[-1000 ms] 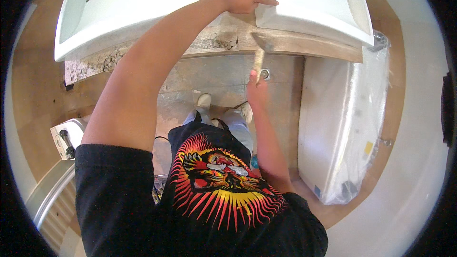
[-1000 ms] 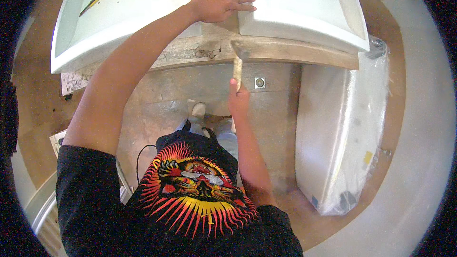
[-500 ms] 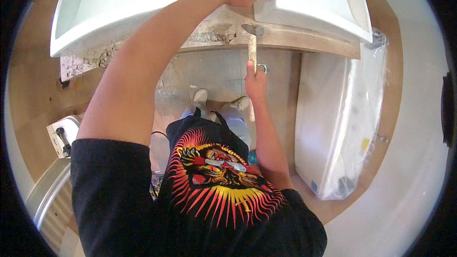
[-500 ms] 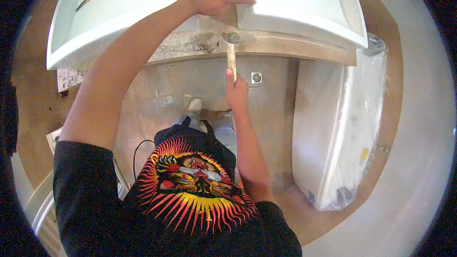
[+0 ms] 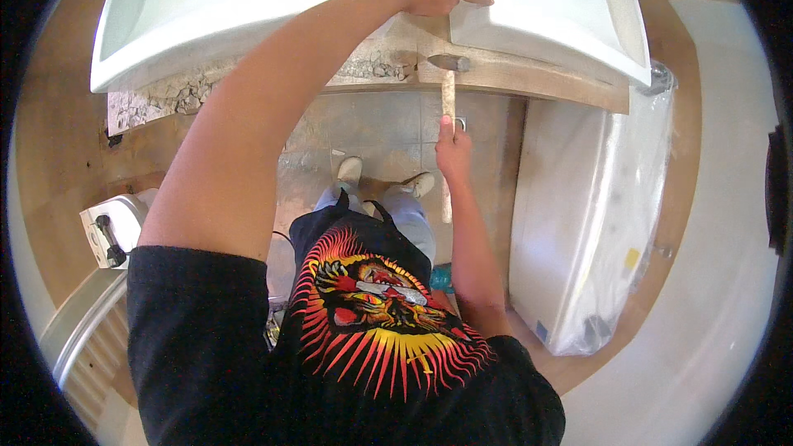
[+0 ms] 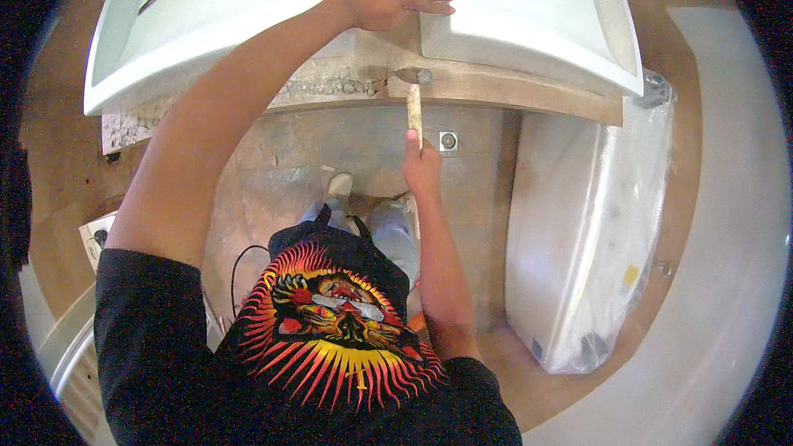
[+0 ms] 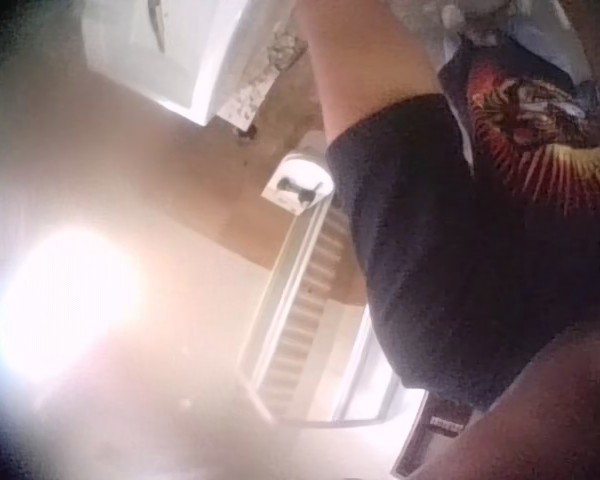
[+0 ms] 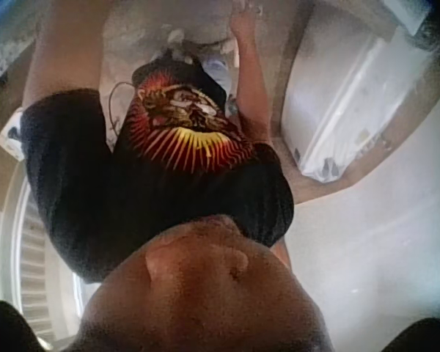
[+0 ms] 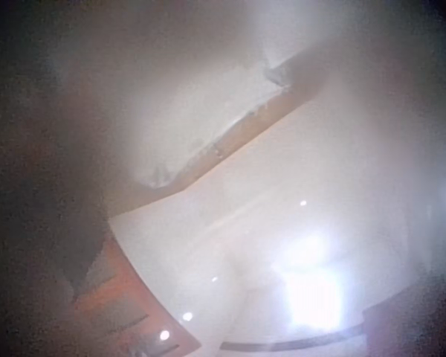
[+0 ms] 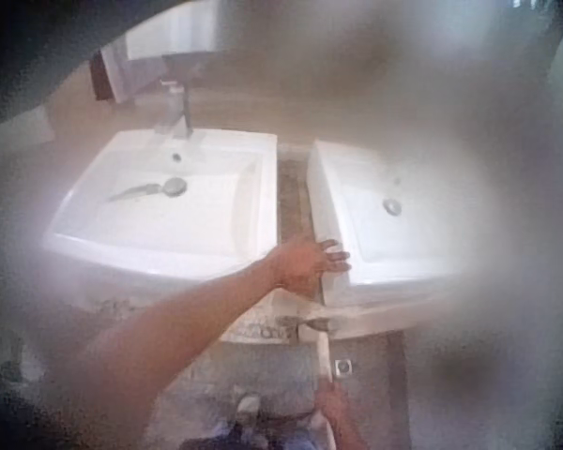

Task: The person uses a hammer to repeatedly strike the underside of a bathroom vanity countertop between two sinks, attempting to loosen the fixture. Another person assists by holding the countertop and using a tool underneath. The task involves coordinated demolition work in a bathroom.

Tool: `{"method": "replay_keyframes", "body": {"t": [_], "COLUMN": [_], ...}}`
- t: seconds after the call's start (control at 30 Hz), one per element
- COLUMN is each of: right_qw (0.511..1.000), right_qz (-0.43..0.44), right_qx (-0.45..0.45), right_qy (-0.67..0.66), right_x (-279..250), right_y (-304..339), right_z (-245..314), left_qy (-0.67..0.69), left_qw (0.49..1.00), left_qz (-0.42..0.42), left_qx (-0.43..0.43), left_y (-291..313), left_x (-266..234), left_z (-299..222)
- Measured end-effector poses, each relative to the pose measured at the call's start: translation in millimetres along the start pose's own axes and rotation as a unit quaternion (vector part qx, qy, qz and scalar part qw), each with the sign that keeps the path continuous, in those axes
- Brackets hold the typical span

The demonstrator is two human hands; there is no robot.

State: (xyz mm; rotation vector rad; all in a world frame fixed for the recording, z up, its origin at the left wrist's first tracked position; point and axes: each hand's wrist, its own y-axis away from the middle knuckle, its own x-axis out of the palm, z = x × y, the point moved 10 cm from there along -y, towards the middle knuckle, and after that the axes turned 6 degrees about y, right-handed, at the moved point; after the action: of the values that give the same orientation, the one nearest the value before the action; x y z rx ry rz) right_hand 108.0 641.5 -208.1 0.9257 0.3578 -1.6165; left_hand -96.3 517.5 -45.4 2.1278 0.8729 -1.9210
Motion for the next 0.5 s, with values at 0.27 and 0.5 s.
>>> {"method": "replay_keyframes", "body": {"t": [0.27,0.5], "right_qw": [0.923,0.995], "right_qz": [-0.034,0.029], "right_qx": [-0.038,0.089], "right_qy": [-0.382,-0.046], "right_x": [-76.9,15.2], "right_y": [19.5,6.6], "right_z": [67.2,-45.4], "left_qy": [0.006,-0.012], "left_qw": [1.000,0.999], "left_qz": [-0.009,0.037], "left_qx": [0.006,-0.023], "left_y": [5.8,1.6], "left_x": [-4.0,-8.0], "left_z": [3.8,-10.8]}}
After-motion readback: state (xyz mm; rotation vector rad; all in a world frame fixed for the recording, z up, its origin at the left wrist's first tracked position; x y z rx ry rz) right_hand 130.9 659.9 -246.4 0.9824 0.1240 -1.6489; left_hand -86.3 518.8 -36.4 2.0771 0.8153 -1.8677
